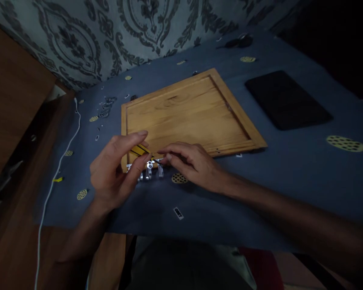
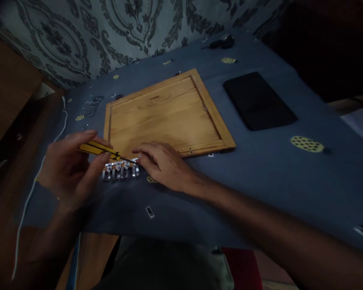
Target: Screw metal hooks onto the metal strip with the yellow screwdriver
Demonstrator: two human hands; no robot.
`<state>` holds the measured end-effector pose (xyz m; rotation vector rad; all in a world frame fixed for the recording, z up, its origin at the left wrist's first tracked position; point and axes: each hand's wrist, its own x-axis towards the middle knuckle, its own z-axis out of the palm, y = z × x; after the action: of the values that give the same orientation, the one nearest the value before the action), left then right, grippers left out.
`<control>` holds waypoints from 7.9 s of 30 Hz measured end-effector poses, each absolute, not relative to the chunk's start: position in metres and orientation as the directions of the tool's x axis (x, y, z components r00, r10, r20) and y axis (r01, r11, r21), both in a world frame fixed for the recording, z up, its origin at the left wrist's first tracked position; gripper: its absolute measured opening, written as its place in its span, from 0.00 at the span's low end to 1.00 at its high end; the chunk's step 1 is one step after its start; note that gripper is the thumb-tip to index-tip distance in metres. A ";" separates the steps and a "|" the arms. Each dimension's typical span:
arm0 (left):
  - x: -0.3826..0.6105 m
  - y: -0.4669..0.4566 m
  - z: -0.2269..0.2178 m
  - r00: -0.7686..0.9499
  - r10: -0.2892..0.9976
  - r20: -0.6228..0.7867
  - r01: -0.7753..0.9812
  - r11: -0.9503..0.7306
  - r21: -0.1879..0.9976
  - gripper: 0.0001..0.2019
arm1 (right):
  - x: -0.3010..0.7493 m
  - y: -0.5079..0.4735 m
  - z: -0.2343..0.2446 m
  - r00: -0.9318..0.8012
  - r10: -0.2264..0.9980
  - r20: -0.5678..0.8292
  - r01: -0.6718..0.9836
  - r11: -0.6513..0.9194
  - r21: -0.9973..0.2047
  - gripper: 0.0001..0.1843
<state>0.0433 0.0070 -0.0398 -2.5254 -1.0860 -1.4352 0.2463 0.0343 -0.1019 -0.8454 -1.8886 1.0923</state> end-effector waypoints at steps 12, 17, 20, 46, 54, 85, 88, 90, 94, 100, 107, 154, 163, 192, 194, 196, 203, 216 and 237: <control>0.043 0.009 -0.038 0.278 0.517 0.810 0.620 -0.741 0.260 0.21 | 0.245 0.033 -0.102 -0.471 0.829 0.302 0.162 0.418 -0.894 0.15; 0.045 0.005 -0.037 0.243 0.521 0.818 0.640 -0.720 0.269 0.22 | 0.246 0.034 -0.101 -0.483 0.822 0.300 0.171 0.425 -0.889 0.16; 0.046 0.003 -0.036 0.251 0.537 0.805 0.669 -0.697 0.256 0.22 | 0.245 0.034 -0.100 -0.483 0.822 0.302 0.173 0.427 -0.888 0.16; 0.045 0.005 -0.036 0.211 0.565 0.798 0.637 -0.699 0.326 0.19 | 0.245 0.034 -0.103 -0.469 0.833 0.294 0.152 0.404 -0.902 0.17; 0.046 0.008 -0.037 0.252 0.521 0.816 0.611 -0.739 0.283 0.22 | 0.246 0.034 -0.104 -0.476 0.825 0.305 0.141 0.414 -0.899 0.16; 0.041 0.010 -0.035 0.297 0.592 0.749 0.560 -0.744 0.366 0.20 | 0.243 0.035 -0.104 -0.494 0.818 0.295 0.164 0.420 -0.892 0.13; 0.042 0.008 -0.034 0.314 0.564 0.764 0.557 -0.761 0.333 0.21 | 0.243 0.036 -0.104 -0.500 0.812 0.301 0.166 0.431 -0.887 0.13; 0.044 0.007 -0.033 0.336 0.536 0.775 0.549 -0.779 0.301 0.21 | 0.242 0.037 -0.104 -0.512 0.797 0.319 0.181 0.464 -0.867 0.11; 0.045 0.005 -0.031 0.364 0.517 0.775 0.555 -0.788 0.265 0.19 | 0.240 0.041 -0.108 -0.548 0.740 0.390 0.176 0.558 -0.811 0.07; 0.045 0.007 -0.032 0.362 0.506 0.783 0.545 -0.796 0.262 0.21 | 0.236 0.042 -0.111 -0.534 0.721 0.442 0.174 0.605 -0.777 0.06; 0.046 0.007 -0.033 0.351 0.507 0.788 0.564 -0.786 0.254 0.25 | 0.235 0.043 -0.114 -0.536 0.707 0.460 0.181 0.629 -0.756 0.05; 0.043 0.031 -0.047 0.283 0.563 0.776 0.462 -0.789 0.404 0.16 | 0.230 0.050 -0.106 -0.581 0.729 0.363 -0.041 0.419 -0.907 0.10; 0.052 0.022 -0.047 0.198 0.602 0.774 0.475 -0.749 0.461 0.14 | 0.234 0.055 -0.105 -0.576 0.662 0.479 0.010 0.592 -0.806 0.08; 0.055 0.018 -0.046 0.139 0.523 0.841 0.413 -0.803 0.431 0.14 | 0.231 0.055 -0.106 -0.545 0.628 0.556 0.009 0.667 -0.745 0.08; 0.056 0.018 -0.046 0.140 0.543 0.828 0.424 -0.789 0.445 0.13 | 0.232 0.055 -0.105 -0.560 0.630 0.538 0.009 0.654 -0.757 0.09; 0.056 0.017 -0.047 0.143 0.561 0.815 0.438 -0.775 0.456 0.13 | 0.233 0.055 -0.104 -0.578 0.637 0.510 0.019 0.635 -0.772 0.10; 0.051 0.017 -0.050 0.157 0.605 0.781 0.436 -0.751 0.495 0.15 | 0.232 0.055 -0.105 -0.588 0.634 0.503 0.015 0.630 -0.776 0.10; 0.052 0.019 -0.048 0.157 0.546 0.823 0.465 -0.776 0.426 0.14 | 0.234 0.054 -0.104 -0.593 0.629 0.503 0.010 0.631 -0.776 0.10; 0.053 0.018 -0.049 0.150 0.529 0.835 0.461 -0.785 0.414 0.14 | 0.234 0.053 -0.107 -0.598 0.643 0.478 0.043 0.621 -0.782 0.08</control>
<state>0.0535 0.0182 -0.0492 -2.4274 -1.0461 -1.8070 0.2337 0.0528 -0.1069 -0.5375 -2.0518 0.9636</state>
